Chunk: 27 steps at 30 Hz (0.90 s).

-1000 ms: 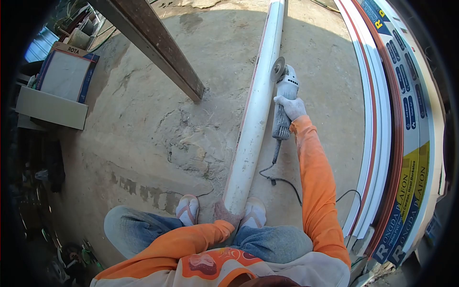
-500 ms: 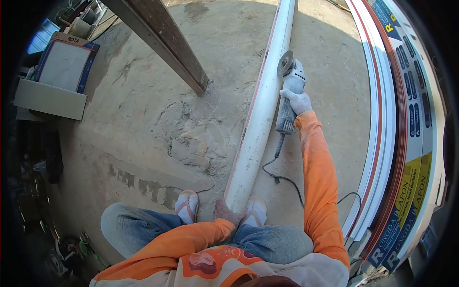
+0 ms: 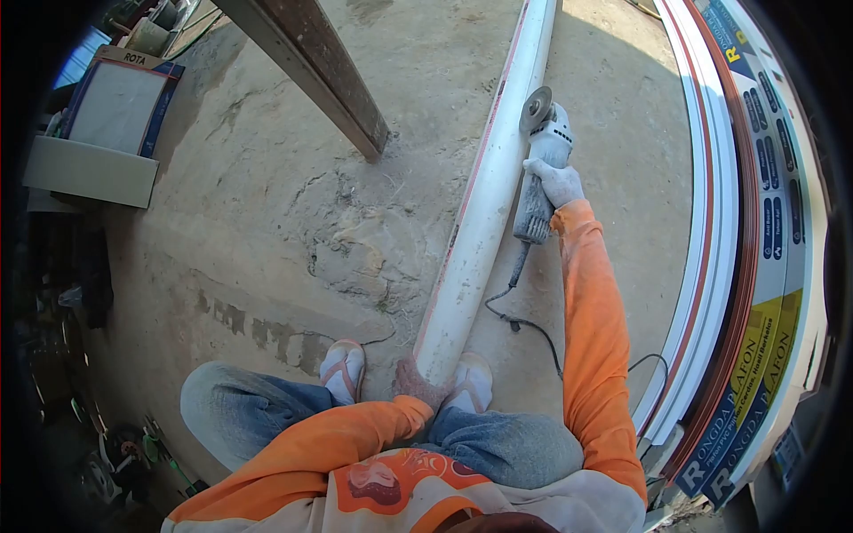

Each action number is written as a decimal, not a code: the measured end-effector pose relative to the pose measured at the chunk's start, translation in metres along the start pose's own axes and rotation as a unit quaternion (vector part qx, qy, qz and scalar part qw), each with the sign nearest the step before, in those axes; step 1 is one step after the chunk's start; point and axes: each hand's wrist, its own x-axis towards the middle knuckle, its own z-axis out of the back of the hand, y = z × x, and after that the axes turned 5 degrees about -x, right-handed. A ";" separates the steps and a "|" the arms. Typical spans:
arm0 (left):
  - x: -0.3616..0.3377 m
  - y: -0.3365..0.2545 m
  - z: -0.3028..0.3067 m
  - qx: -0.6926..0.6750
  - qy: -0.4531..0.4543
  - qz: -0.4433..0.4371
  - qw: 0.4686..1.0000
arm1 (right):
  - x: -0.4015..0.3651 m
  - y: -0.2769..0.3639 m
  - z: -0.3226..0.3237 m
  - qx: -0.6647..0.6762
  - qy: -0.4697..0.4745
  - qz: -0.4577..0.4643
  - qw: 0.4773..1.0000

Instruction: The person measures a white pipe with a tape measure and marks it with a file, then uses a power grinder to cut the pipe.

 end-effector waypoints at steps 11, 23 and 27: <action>0.001 0.004 -0.003 -0.020 0.002 -0.002 1.000 | 0.001 -0.019 -0.007 0.026 -0.012 0.008 1.000; 0.000 0.016 -0.013 0.000 0.003 0.047 0.999 | -0.021 -0.023 -0.009 0.028 0.002 0.011 1.000; 0.002 0.029 -0.023 0.060 0.028 0.014 0.998 | -0.027 -0.028 -0.009 0.028 0.007 0.012 1.000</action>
